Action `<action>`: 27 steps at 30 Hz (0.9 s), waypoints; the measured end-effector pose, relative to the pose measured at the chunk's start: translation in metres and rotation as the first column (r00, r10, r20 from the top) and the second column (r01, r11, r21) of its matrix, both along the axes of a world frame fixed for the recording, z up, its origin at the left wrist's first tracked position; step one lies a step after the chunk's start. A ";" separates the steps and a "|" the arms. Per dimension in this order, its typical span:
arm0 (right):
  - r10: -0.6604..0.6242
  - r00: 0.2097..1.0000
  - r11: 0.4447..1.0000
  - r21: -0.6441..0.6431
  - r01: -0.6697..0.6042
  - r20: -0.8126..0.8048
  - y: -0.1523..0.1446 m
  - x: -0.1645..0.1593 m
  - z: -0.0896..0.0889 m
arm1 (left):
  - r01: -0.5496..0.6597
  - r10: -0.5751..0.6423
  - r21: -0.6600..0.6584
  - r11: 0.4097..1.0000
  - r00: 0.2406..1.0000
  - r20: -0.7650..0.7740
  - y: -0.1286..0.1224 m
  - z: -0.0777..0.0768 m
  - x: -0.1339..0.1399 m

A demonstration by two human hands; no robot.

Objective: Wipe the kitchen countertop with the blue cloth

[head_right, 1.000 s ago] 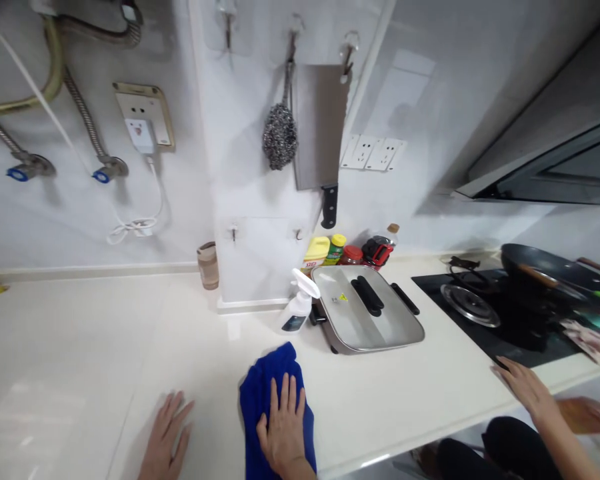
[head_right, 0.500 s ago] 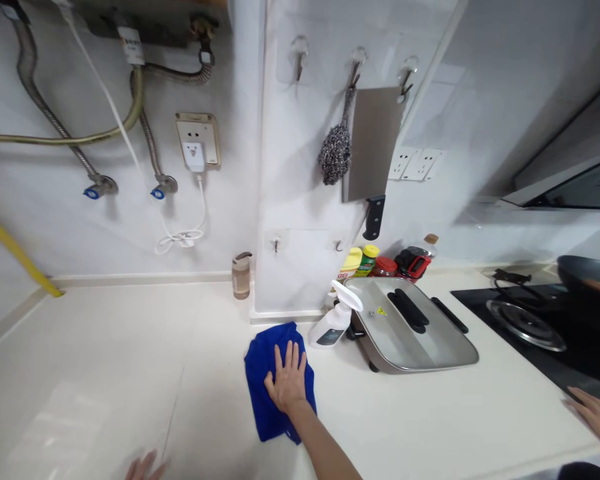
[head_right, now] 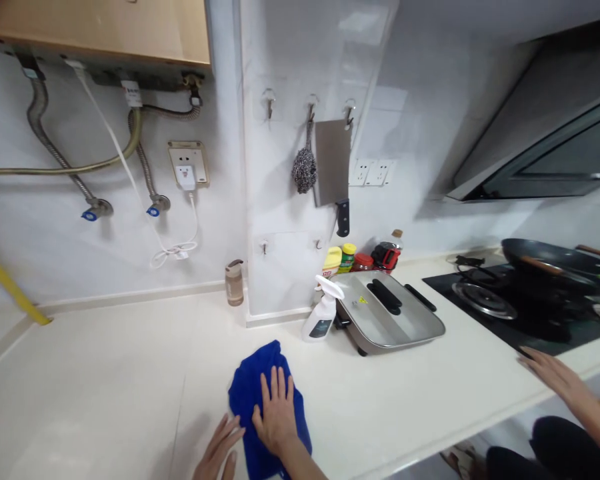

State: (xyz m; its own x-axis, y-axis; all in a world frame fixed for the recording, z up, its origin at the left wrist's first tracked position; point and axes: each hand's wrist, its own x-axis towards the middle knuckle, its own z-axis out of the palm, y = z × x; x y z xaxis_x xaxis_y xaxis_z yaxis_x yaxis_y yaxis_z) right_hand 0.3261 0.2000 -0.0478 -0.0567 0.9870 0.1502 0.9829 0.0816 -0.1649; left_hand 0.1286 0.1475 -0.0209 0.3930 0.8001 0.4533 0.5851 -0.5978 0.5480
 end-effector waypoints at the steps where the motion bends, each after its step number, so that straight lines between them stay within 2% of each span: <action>1: 0.067 0.997 0.998 0.003 -0.067 -0.026 -0.011 -0.001 0.000 | 0.046 -0.047 -0.037 0.998 0.999 -0.011 0.007 0.012 0.016; 3: 0.196 0.974 0.981 0.027 -0.194 -0.114 -0.030 0.004 0.000 | 0.126 -0.131 -0.104 0.987 0.990 -0.044 0.020 0.029 0.045; 5: 0.212 0.943 0.976 0.099 -0.193 -0.258 -0.047 0.021 -0.003 | 0.122 -0.141 -0.149 0.981 0.982 -0.125 0.030 0.030 0.067; 7: 0.104 0.905 0.982 0.188 -0.027 -0.412 -0.064 0.046 -0.008 | 0.065 -0.103 -0.152 0.986 0.962 -0.253 0.033 0.017 0.084; 10: -0.053 0.844 0.939 0.261 0.224 -0.533 -0.089 0.087 -0.017 | -0.010 -0.009 -0.049 0.999 0.920 -0.392 0.025 -0.010 0.101; 12: -0.070 0.834 0.915 0.298 0.272 -0.547 -0.101 0.109 -0.023 | -0.047 0.060 0.042 0.998 0.908 -0.414 0.017 -0.022 0.110; 15: -0.027 0.846 0.895 0.364 0.258 -0.533 -0.107 0.128 -0.027 | -0.135 0.175 0.125 0.983 0.898 -0.404 0.012 -0.024 0.117; 19: 0.036 0.873 0.890 0.413 0.193 -0.486 -0.105 0.140 -0.030 | -0.278 0.321 0.161 0.947 0.847 -0.425 0.030 -0.018 0.105; 23: 0.102 0.895 0.888 0.444 0.115 -0.435 -0.105 0.147 -0.027 | -0.435 0.480 0.209 0.876 0.736 -0.478 0.064 -0.017 0.066; 25: 0.130 0.900 0.893 0.445 0.076 -0.415 -0.107 0.150 -0.025 | -0.469 0.513 0.222 0.855 0.702 -0.494 0.078 -0.018 0.045; 27: 0.138 0.907 0.903 0.427 0.050 -0.398 -0.110 0.152 -0.024 | -0.466 0.505 0.215 0.859 0.696 -0.510 0.087 -0.019 0.030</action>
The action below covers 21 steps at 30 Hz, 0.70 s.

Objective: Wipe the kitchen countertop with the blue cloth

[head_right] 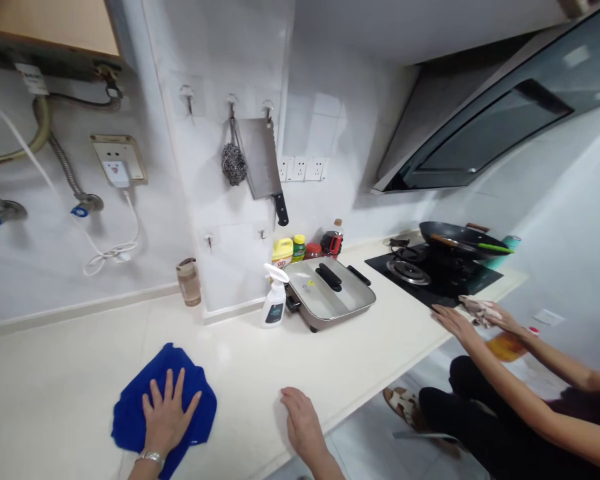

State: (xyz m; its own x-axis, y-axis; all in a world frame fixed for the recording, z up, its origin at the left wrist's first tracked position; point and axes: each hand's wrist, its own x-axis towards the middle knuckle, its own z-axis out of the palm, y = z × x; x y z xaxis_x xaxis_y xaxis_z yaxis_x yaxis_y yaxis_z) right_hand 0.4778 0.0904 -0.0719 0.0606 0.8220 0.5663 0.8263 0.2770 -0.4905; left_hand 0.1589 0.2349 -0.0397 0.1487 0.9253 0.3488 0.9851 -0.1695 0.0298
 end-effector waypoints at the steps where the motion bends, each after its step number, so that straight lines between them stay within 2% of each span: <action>1: -0.001 1.000 1.000 -0.014 0.001 0.008 -0.001 0.000 0.000 | 0.009 -0.009 -0.010 1.000 1.000 -0.003 0.001 0.000 -0.005; 3: -0.022 1.000 0.999 -0.040 0.023 0.018 -0.003 0.000 -0.002 | 0.028 -0.029 -0.024 0.999 1.000 -0.005 -0.003 -0.001 -0.009; 6: -0.050 0.998 0.998 -0.047 0.051 0.030 -0.004 0.000 -0.009 | 0.088 -0.088 -0.019 0.996 0.996 -0.007 -0.026 -0.003 -0.004; 10: -0.055 0.996 0.998 -0.026 0.057 0.075 -0.004 -0.001 -0.019 | 0.195 -0.195 -0.020 0.981 0.981 0.002 -0.068 -0.008 0.016; 13: -0.056 0.993 0.998 -0.022 0.059 0.108 -0.005 0.000 -0.022 | 0.250 -0.248 -0.057 0.967 0.968 0.036 -0.087 -0.010 0.037; 16: -0.057 0.990 0.998 -0.020 0.060 0.133 -0.006 0.000 -0.023 | 0.248 -0.239 -0.092 0.964 0.966 0.098 -0.087 -0.010 0.062; 21: -0.047 0.984 0.999 0.010 0.046 0.173 -0.005 0.005 -0.029 | 0.203 -0.183 -0.115 0.972 0.969 0.167 -0.058 -0.008 0.089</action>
